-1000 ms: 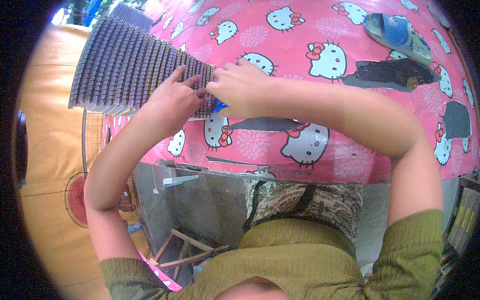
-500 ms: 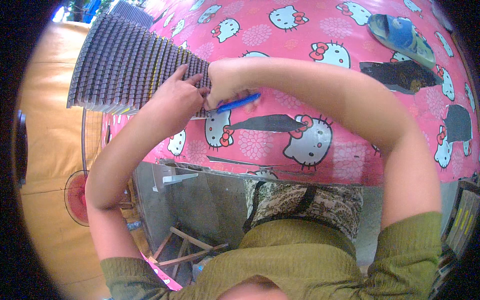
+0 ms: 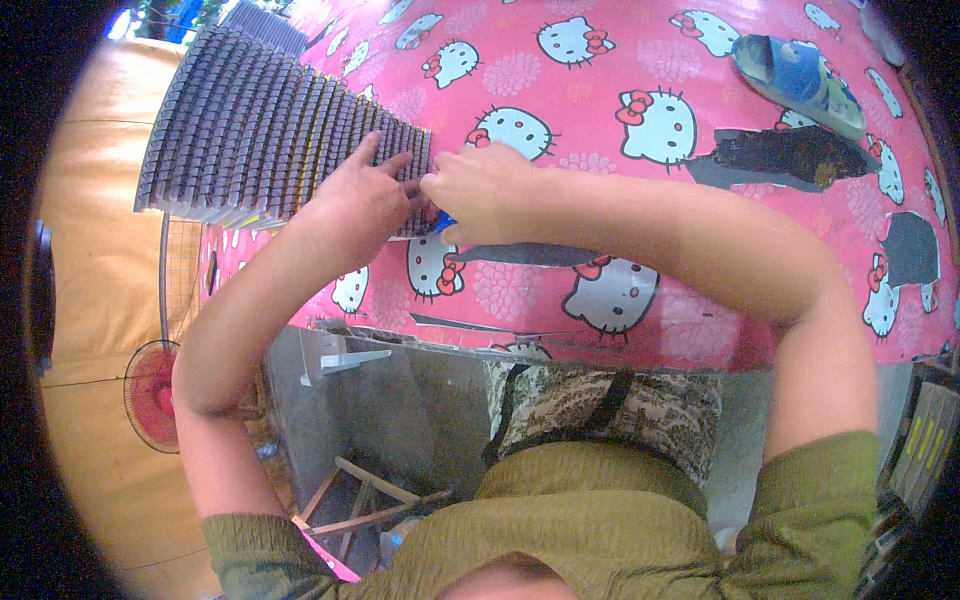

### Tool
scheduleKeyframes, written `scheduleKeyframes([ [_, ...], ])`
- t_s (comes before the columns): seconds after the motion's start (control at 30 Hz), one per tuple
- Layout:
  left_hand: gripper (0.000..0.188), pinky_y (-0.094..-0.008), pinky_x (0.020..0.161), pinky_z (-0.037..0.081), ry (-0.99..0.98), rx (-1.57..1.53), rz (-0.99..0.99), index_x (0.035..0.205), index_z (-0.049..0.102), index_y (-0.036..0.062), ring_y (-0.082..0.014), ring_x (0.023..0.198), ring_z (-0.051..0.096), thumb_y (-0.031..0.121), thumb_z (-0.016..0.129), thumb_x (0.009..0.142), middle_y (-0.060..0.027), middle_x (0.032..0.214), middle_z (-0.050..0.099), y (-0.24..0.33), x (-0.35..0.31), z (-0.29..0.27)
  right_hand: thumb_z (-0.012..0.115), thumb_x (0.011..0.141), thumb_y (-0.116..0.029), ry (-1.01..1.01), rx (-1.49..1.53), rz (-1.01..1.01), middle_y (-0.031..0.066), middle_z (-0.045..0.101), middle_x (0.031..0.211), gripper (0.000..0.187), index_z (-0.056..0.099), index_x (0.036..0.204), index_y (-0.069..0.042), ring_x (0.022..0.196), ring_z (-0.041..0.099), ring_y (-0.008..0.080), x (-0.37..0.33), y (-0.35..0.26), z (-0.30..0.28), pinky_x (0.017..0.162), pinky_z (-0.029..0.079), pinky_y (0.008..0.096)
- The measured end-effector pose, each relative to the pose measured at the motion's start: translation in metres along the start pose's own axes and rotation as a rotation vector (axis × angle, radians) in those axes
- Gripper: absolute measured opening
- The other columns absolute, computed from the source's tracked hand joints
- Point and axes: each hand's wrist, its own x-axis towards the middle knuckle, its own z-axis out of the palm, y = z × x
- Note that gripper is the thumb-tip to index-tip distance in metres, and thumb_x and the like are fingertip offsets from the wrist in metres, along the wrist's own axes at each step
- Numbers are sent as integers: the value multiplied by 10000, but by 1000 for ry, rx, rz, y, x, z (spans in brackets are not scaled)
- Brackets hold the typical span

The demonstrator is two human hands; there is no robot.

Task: The person trims the wire or plastic spiral binding of a stack of notebooks using pliers, then organizes the notebooks on a table.

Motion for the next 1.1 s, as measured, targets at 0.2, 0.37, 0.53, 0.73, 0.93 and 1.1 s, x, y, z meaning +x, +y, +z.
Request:
scheduleKeyframes([
  [0.2, 258, -498, 1097, 223, 73, -41, -21, 1042, 690, 121, -221, 1240, 482, 213, 603, 817, -47, 1100, 661, 1, 1, 7, 723, 704, -364, -235, 66, 68, 139, 591, 949, 441, 586, 980, -49, 887, 620, 317, 15, -1, -28, 751, 489, 454],
  [0.37, 232, -489, 1089, 233, 118, -66, -3, 989, 704, 111, -220, 1196, 513, 216, 619, 800, -50, 1038, 677, 0, -2, 7, 725, 699, -363, 21, -139, -64, 123, 584, 974, 452, 581, 1002, -60, 970, 592, 289, -2, 1, -12, 851, 441, 433],
  [0.53, 470, -510, 1128, 201, -166, -27, -22, 1261, 588, 192, -220, 1323, 398, 167, 618, 793, -7, 1317, 539, 1, 3, -14, 709, 726, -339, 30, -13, -32, 149, 621, 873, 383, 601, 919, -27, 857, 630, 314, 0, 2, -1, 774, 486, 451],
  [0.73, 449, -510, 1126, 203, -168, -28, -18, 1231, 606, 181, -217, 1329, 392, 158, 626, 783, 0, 1318, 539, 1, 2, -18, 674, 780, -355, -538, 541, 471, 209, 666, 743, 422, 625, 856, 57, 632, 666, 338, 29, -1, -45, 600, 537, 452],
  [0.93, 380, -507, 1122, 213, -116, -32, -30, 1169, 640, 174, -217, 1312, 411, 161, 603, 792, 7, 1294, 559, 1, 3, -5, 695, 760, -397, -352, 68, 96, 203, 648, 871, 458, 615, 937, 19, 782, 652, 343, 21, -7, -38, 692, 507, 485],
  [1.1, 379, -507, 1121, 216, -82, -38, -35, 1178, 638, 176, -215, 1294, 430, 162, 586, 803, 9, 1270, 574, 1, 1, -6, 717, 713, -385, -13, -186, -45, 143, 566, 987, 471, 572, 998, -39, 986, 577, 303, -7, 3, -11, 834, 433, 454],
])
